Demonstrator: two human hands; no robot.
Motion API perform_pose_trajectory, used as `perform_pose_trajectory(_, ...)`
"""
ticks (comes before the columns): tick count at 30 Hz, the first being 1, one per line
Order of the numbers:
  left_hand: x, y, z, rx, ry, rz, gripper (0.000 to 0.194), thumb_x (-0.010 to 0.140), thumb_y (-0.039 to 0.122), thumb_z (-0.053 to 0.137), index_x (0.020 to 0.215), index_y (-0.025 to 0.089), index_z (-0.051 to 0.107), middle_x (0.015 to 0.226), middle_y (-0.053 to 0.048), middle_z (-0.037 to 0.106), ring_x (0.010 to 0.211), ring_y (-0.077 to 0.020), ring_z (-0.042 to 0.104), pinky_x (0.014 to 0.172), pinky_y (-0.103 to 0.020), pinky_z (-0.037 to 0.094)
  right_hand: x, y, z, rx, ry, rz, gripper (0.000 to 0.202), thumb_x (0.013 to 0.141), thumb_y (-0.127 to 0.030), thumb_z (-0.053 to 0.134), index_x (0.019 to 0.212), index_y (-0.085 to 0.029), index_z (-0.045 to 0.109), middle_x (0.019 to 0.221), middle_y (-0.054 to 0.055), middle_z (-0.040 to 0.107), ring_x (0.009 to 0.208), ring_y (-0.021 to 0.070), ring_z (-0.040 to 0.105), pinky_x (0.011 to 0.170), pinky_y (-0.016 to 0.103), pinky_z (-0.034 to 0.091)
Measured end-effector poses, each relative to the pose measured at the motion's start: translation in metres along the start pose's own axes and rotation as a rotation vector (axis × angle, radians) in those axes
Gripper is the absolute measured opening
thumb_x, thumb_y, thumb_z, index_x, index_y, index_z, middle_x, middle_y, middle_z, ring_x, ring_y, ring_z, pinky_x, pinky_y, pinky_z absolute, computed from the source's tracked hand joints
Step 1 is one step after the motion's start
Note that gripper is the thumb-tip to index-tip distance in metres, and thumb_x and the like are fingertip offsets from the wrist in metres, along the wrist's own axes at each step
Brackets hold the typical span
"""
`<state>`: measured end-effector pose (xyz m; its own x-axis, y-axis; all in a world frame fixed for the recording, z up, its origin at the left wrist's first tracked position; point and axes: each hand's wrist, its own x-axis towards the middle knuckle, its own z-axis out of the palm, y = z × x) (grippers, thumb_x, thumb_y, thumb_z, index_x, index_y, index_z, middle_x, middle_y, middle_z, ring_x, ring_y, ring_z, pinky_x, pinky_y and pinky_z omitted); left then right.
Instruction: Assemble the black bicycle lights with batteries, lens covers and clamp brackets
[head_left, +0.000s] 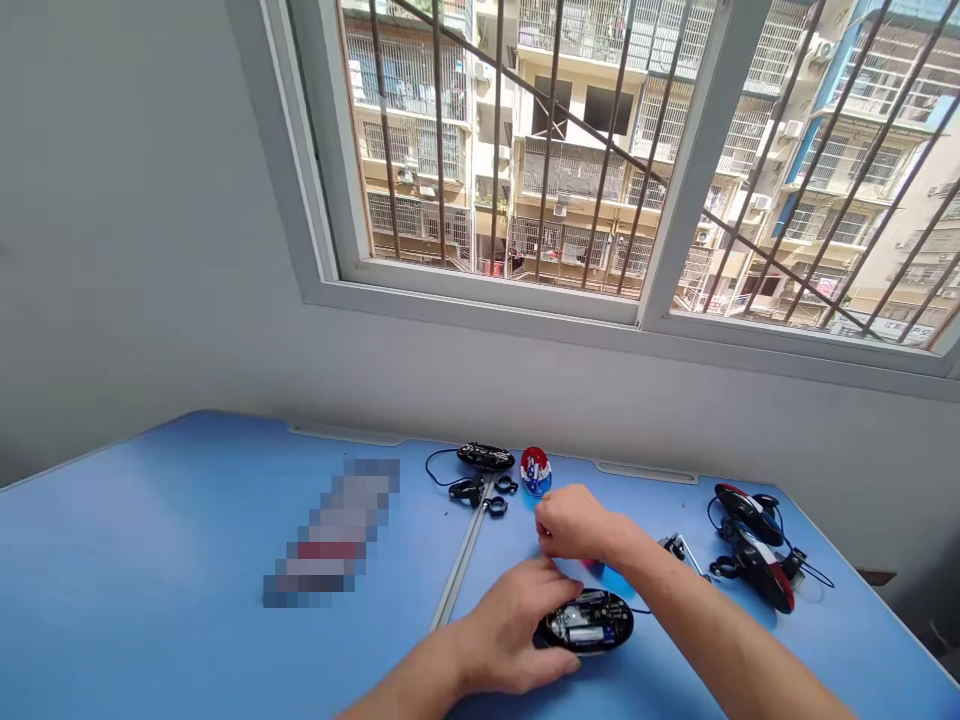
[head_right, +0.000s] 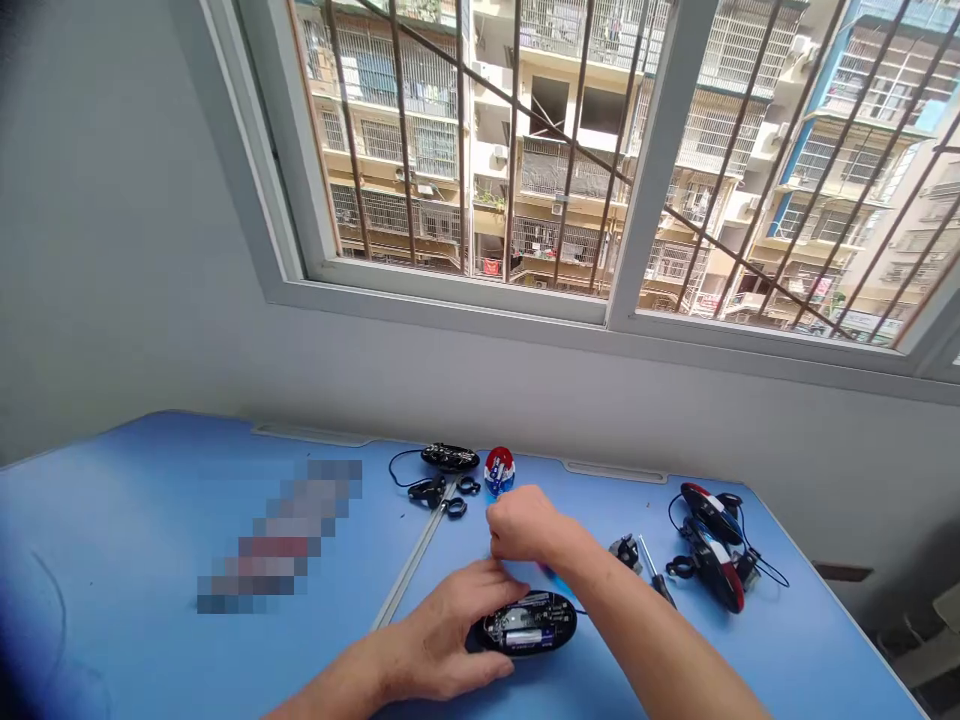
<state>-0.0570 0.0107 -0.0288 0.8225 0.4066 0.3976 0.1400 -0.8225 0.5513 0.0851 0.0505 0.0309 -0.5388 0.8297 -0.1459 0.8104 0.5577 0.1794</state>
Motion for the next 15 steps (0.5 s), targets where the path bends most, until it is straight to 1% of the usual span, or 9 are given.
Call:
perform_pose_trajectory(4,0.000,-0.004,0.004,0.065,0.021,0.009,0.022,0.069,0.034,0.069,0.083,0.020,0.061,0.080,-0.005,0.066,0.073,-0.0242,0.058,0.072,-0.034,0.048,0.006,0.000,0.011,-0.025,-0.020,-0.033,0.019,0.081,-0.015,0.056,0.085,-0.012,0.074,0.087,0.013,0.075,0.074,0.0228,0.069,0.054,0.026,0.038)
perform_pose_trajectory(6,-0.001,-0.005,0.004,0.089,0.012,0.008,0.021,0.067,0.032,0.071,0.081,0.020,0.060,0.079,-0.005,0.065,0.072,-0.0239,0.057,0.071,-0.034,0.048,0.006,-0.001,0.015,-0.031,-0.025,-0.043,0.020,0.082,-0.014,0.055,0.085,-0.012,0.074,0.087,0.013,0.075,0.073,0.0227,0.068,0.053,0.026,0.037)
perform_pose_trajectory(11,0.000,-0.003,0.002,0.077,-0.028,-0.014,0.023,0.066,0.027,0.072,0.086,0.019,0.062,0.083,-0.005,0.064,0.077,-0.0242,0.059,0.074,-0.034,0.049,0.001,0.000,0.019,-0.031,-0.011,-0.052,0.020,0.084,-0.012,0.054,0.084,-0.014,0.074,0.087,0.011,0.073,0.072,0.0204,0.066,0.051,0.026,0.034)
perform_pose_trajectory(15,0.000,-0.001,0.001,0.069,-0.039,-0.040,0.023,0.066,0.026,0.072,0.086,0.019,0.063,0.085,-0.005,0.065,0.079,-0.0253,0.059,0.073,-0.034,0.049,-0.002,0.001,0.021,-0.032,0.008,-0.042,0.021,0.085,-0.013,0.054,0.081,-0.015,0.074,0.084,0.009,0.073,0.071,0.0188,0.064,0.050,0.026,0.032)
